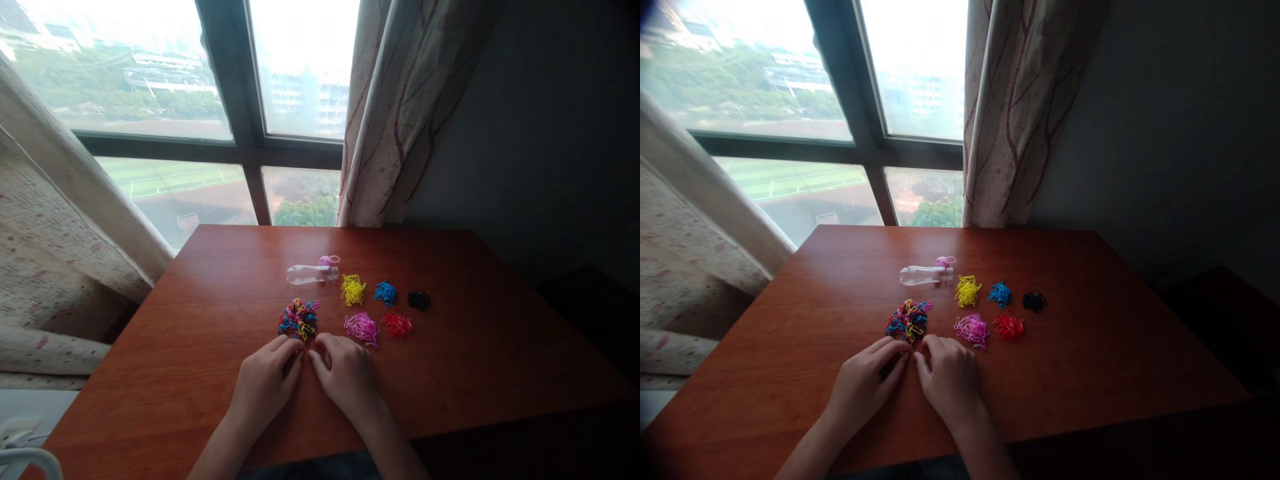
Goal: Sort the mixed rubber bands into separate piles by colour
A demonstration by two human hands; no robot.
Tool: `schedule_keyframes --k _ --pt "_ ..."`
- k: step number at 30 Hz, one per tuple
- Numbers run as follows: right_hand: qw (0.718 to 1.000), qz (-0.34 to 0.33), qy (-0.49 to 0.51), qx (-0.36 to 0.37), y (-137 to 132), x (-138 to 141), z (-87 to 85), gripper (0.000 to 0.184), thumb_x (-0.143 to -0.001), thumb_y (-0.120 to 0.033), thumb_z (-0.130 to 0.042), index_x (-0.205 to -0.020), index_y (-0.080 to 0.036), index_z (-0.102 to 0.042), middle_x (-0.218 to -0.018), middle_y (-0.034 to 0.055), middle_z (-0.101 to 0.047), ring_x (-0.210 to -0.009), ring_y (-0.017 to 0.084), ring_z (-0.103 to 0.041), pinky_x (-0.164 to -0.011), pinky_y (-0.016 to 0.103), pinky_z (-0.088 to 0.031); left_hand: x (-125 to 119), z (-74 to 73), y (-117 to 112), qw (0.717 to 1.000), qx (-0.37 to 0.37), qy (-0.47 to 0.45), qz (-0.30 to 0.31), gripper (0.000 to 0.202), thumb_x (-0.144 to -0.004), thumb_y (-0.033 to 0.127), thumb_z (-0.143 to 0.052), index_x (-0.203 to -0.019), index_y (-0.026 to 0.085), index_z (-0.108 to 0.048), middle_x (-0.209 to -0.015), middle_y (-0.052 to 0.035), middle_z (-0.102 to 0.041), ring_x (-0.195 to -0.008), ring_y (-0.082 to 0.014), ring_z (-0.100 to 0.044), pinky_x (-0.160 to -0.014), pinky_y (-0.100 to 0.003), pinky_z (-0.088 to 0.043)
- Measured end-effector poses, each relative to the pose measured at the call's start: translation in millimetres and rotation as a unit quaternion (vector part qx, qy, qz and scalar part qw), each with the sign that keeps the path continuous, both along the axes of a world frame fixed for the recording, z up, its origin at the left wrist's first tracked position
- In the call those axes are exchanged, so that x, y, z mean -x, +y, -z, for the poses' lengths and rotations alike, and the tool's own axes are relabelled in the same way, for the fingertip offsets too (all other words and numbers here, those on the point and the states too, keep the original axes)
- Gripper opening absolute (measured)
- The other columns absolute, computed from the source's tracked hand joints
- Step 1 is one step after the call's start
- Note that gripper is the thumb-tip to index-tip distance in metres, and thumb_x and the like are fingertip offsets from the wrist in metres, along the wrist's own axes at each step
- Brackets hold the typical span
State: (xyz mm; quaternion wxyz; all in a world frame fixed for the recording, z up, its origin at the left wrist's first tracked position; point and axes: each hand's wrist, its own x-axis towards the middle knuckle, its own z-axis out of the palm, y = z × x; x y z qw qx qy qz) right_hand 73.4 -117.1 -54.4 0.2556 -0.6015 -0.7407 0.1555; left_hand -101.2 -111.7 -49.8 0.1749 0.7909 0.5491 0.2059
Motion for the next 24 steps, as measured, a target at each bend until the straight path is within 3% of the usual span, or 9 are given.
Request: schedule_keyframes --k 10,19,24 --pt "0.999 -0.002 0.010 -0.041 0.7 1.6 1.6 0.011 -0.087 -0.014 -0.056 -0.083 -0.023 -0.060 -0.074 -0.0017 -0.067 -0.069 0.015 -0.062 -0.063 0.025 -0.033 -1.9 -6.7 -2.0 1.000 -0.005 0.000 -0.001 0.018 -0.094 0.026 -0.048 -0.093 0.025 -0.066 -0.089 -0.0008 -0.069 -0.079 -0.0161 -0.067 -0.068 -0.025 -0.047" --pt "0.999 0.003 -0.002 -0.043 -5.5 -2.3 5.7 0.015 -0.087 -0.012 -0.053 -0.078 -0.022 -0.058 -0.071 -0.0009 -0.065 -0.067 0.016 -0.060 -0.061 0.026 -0.032 -1.6 -3.3 -1.8 1.000 -0.003 -0.015 -0.019 0.017 -0.094 0.025 -0.048 -0.096 0.024 -0.065 -0.093 -0.0014 -0.071 -0.082 -0.0171 -0.068 -0.072 -0.026 -0.048" --pt "0.998 0.012 0.053 -0.040 -16.9 -7.6 5.3 0.016 -0.091 -0.016 -0.050 -0.079 -0.022 -0.059 -0.066 -0.0014 -0.062 -0.061 0.014 -0.058 -0.060 0.024 -0.035 -0.2 -1.1 -1.9 1.000 -0.001 -0.011 -0.015 0.017 -0.094 0.026 -0.048 -0.096 0.024 -0.065 -0.092 -0.0016 -0.070 -0.082 -0.0173 -0.068 -0.071 -0.026 -0.048"
